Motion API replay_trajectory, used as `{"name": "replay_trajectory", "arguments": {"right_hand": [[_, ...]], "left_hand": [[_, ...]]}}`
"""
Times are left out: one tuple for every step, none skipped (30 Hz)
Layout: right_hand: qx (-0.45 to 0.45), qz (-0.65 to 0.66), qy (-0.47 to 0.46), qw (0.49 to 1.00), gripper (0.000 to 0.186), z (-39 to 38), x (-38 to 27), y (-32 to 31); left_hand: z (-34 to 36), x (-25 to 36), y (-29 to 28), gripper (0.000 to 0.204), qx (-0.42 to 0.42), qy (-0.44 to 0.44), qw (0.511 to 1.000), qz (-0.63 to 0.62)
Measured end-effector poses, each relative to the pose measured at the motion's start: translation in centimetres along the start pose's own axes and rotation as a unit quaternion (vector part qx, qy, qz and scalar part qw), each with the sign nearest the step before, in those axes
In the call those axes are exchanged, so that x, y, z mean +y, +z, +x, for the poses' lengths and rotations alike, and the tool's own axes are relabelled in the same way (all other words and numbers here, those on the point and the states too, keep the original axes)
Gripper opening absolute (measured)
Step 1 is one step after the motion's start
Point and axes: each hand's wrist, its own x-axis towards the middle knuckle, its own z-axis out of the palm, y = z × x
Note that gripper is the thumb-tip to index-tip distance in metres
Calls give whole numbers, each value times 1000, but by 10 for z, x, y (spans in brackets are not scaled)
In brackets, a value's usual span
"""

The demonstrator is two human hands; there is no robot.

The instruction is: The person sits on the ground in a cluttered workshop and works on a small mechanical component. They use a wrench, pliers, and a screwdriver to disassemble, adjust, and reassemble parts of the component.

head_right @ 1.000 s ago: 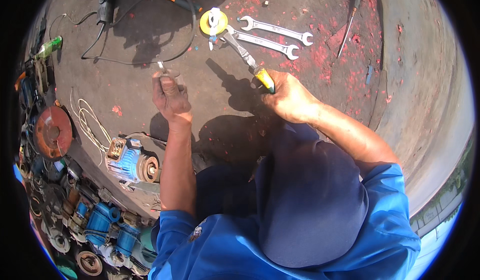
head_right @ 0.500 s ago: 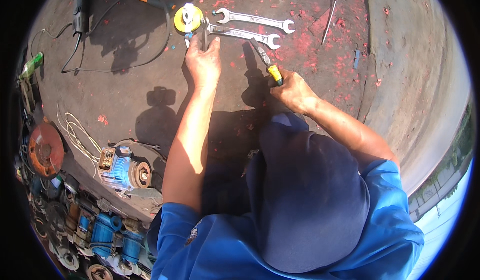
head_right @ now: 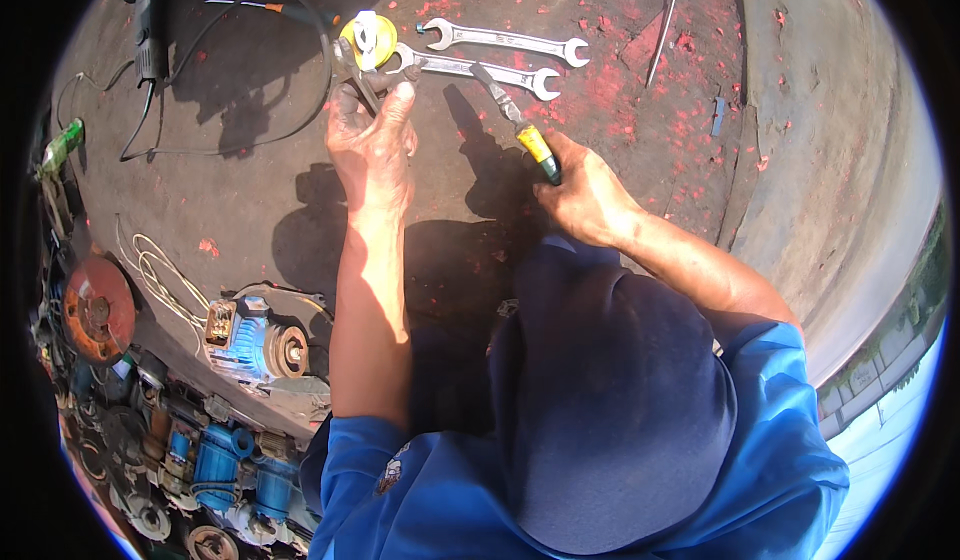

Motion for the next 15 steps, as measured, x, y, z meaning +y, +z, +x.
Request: {"name": "replay_trajectory", "arguments": {"right_hand": [[7,30,-46,998,36,-4,0,3],[14,60,-92,994,39,-5,-1,4],[23,39,-93,995,36,-5,-6,4],[33,18,-93,995,32,-4,-15,5],[45,-2,-95,994,29,-2,-23,5],[59,1,-99,993,22,-3,-30,7],[64,-20,-159,985,24,-2,-31,6],[64,-41,-216,973,25,-2,-28,6],[64,-60,-273,958,26,-2,-26,7],[52,-61,-320,944,34,0,-27,8],[37,-45,-319,946,36,-1,-30,9],[23,-30,-317,948,38,-3,-32,10],[15,-27,-316,948,40,-4,-35,9],[6,-24,-316,948,43,-4,-38,9],[-3,-21,-316,949,45,-4,-41,9]], "left_hand": [[-5,13,-2,33,11,-1,1000,4],[-10,24,-3,33,18,14,1000,10],[-14,35,-5,32,24,31,999,14],[-18,45,-8,30,28,37,999,6],[-22,49,-12,30,26,50,998,4],[-26,52,-16,30,23,62,998,3],[-28,54,-18,30,21,75,997,1],[-31,59,-15,31,31,93,995,-18],[-34,62,-16,31,33,94,995,-16],[-38,65,-17,31,34,95,995,-15],[-39,67,-17,31,33,98,995,-15],[-40,68,-17,30,32,106,994,-2],[-41,69,-17,30,32,115,993,12],[-43,69,-17,30,33,122,992,26],[-44,69,-16,29,30,117,992,26]]}}
